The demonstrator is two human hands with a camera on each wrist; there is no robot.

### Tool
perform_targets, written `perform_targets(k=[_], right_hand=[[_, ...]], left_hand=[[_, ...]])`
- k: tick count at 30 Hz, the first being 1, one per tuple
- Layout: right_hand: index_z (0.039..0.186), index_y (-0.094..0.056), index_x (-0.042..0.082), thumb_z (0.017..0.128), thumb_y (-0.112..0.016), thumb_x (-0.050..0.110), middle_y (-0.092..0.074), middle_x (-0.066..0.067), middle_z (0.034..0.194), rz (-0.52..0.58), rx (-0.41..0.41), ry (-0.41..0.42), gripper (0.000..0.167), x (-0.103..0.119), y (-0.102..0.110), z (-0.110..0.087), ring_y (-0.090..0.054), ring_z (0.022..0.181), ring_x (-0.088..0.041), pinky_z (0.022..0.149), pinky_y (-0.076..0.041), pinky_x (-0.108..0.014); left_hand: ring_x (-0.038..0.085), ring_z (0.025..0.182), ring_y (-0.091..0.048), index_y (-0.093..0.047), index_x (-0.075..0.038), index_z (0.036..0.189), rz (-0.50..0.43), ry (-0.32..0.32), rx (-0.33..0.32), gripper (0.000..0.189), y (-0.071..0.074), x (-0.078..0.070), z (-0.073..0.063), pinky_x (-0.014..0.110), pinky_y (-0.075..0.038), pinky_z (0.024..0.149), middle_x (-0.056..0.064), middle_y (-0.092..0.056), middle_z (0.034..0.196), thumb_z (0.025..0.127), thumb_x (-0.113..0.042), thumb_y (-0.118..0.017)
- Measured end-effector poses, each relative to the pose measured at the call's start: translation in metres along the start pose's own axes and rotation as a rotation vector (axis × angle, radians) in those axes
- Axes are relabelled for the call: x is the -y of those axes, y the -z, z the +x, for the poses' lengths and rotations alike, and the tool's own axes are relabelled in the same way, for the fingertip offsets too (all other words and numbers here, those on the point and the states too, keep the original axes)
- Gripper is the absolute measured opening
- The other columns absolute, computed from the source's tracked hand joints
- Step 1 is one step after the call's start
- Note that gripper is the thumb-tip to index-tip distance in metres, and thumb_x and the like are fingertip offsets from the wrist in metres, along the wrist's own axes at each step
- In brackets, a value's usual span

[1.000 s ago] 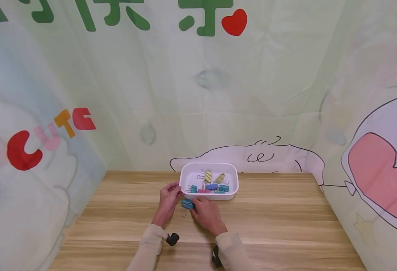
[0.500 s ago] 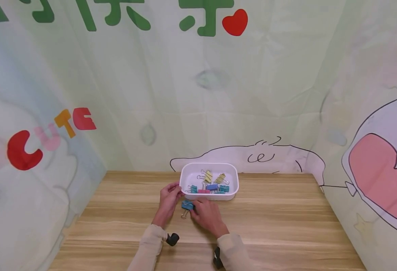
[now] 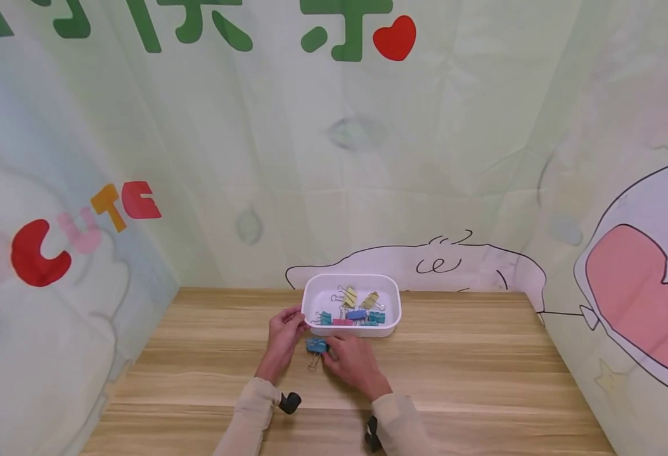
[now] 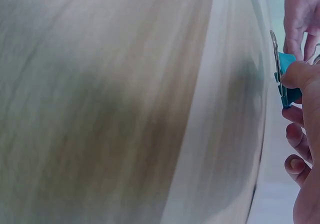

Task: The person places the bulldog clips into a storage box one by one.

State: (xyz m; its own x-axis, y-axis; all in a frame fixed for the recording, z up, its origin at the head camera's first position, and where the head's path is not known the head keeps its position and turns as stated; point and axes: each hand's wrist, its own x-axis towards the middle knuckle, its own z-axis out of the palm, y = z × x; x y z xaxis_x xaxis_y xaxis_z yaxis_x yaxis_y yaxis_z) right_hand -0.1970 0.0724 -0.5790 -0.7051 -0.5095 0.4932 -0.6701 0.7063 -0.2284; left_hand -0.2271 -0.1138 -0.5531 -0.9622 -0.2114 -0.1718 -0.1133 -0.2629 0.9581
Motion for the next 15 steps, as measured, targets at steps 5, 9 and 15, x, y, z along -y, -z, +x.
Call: perform_targets(k=[5, 9, 15], right_hand=[[0.11, -0.078, 0.013, 0.083, -0.087, 0.023, -0.075, 0.0, 0.095, 0.007, -0.023, 0.049, 0.03, -0.002, 0.006, 0.001, -0.06, 0.07, -0.013, 0.06, -0.056, -0.029], [0.11, -0.078, 0.012, 0.083, -0.087, 0.022, -0.077, -0.002, 0.099, 0.025, -0.013, 0.079, 0.031, -0.003, 0.011, 0.003, -0.061, 0.069, -0.012, 0.063, -0.057, -0.027], [0.111, -0.078, 0.012, 0.084, -0.087, 0.023, -0.078, -0.005, 0.104, 0.035, -0.016, 0.111, 0.03, 0.0, 0.021, 0.008, -0.059, 0.067, -0.01, 0.065, -0.057, -0.028]], left_hand=[[0.027, 0.09, -0.065, -0.052, 0.02, 0.131, -0.014, -0.014, -0.005, 0.034, 0.0, 0.002, 0.001, 0.03, -0.063, 0.079, 0.034, -0.056, 0.122, 0.099, 0.007, -0.057], [0.026, 0.087, -0.065, -0.054, 0.02, 0.129, -0.015, -0.032, -0.008, 0.032, 0.0, 0.004, 0.002, 0.026, -0.062, 0.074, 0.035, -0.056, 0.12, 0.099, 0.008, -0.057], [0.027, 0.088, -0.065, -0.055, 0.02, 0.128, -0.011, -0.032, -0.013, 0.031, -0.001, 0.005, 0.001, 0.026, -0.062, 0.074, 0.036, -0.057, 0.12, 0.099, 0.007, -0.057]])
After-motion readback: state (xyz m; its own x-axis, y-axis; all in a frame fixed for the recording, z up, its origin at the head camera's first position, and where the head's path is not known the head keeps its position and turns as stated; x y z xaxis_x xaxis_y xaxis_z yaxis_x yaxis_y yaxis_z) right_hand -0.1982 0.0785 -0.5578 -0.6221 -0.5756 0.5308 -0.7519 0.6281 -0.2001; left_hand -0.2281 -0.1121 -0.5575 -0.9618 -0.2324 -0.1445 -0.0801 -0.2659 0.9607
